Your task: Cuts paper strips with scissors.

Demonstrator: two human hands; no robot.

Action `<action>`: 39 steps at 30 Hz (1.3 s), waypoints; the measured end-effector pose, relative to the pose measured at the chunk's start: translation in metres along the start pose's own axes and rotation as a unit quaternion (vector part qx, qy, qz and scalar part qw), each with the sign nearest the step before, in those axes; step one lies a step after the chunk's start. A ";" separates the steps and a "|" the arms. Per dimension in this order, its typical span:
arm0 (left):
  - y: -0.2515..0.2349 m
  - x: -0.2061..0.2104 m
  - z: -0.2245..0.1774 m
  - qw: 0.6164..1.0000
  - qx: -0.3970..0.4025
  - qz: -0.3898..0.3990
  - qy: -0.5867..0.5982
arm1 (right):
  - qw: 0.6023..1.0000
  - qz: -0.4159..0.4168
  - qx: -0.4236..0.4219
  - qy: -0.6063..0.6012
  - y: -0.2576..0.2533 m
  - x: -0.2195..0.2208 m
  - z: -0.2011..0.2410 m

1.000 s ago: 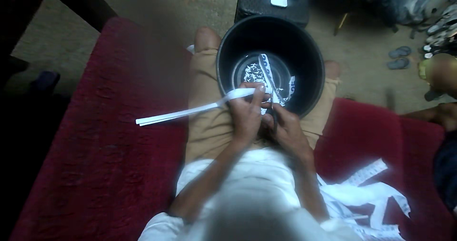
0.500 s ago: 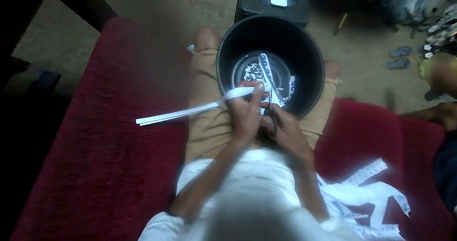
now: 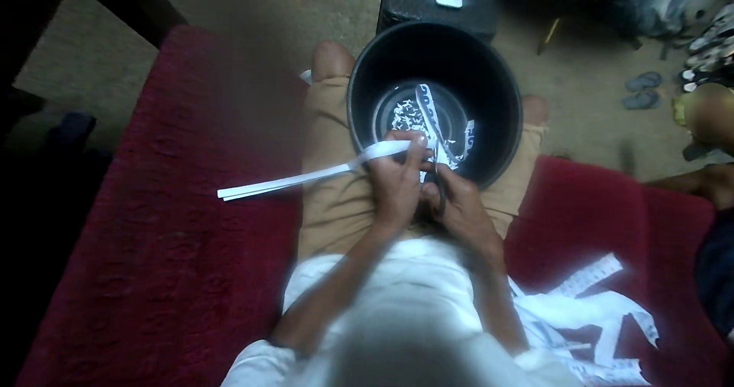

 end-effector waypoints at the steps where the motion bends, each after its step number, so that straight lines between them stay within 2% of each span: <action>1: 0.000 0.000 0.000 1.000 0.000 0.000 -0.001 | 1.000 0.001 0.001 -0.002 0.000 0.000 0.000; 11: 0.001 0.001 -0.001 1.000 0.000 0.004 0.004 | 1.000 -0.006 -0.008 0.002 0.000 -0.001 0.001; 15: -0.005 0.000 -0.001 1.000 0.001 -0.018 0.009 | 1.000 -0.009 -0.007 0.002 0.001 -0.002 -0.001; 24: -0.001 -0.003 -0.002 1.000 0.017 -0.006 -0.006 | 0.999 0.011 0.032 -0.002 0.006 0.000 -0.008; 39: 0.001 -0.001 0.000 1.000 -0.009 0.000 -0.006 | 1.000 0.015 0.001 0.003 0.001 0.002 0.000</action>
Point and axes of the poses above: each hand's wrist, its own y-axis away from the middle knuckle, its own x-axis out of the palm, z = x × y, the point moved 10 cm from there along -y, towards the middle knuckle, and after that the axes turned 3 degrees about -z, right-handed, at the moved point
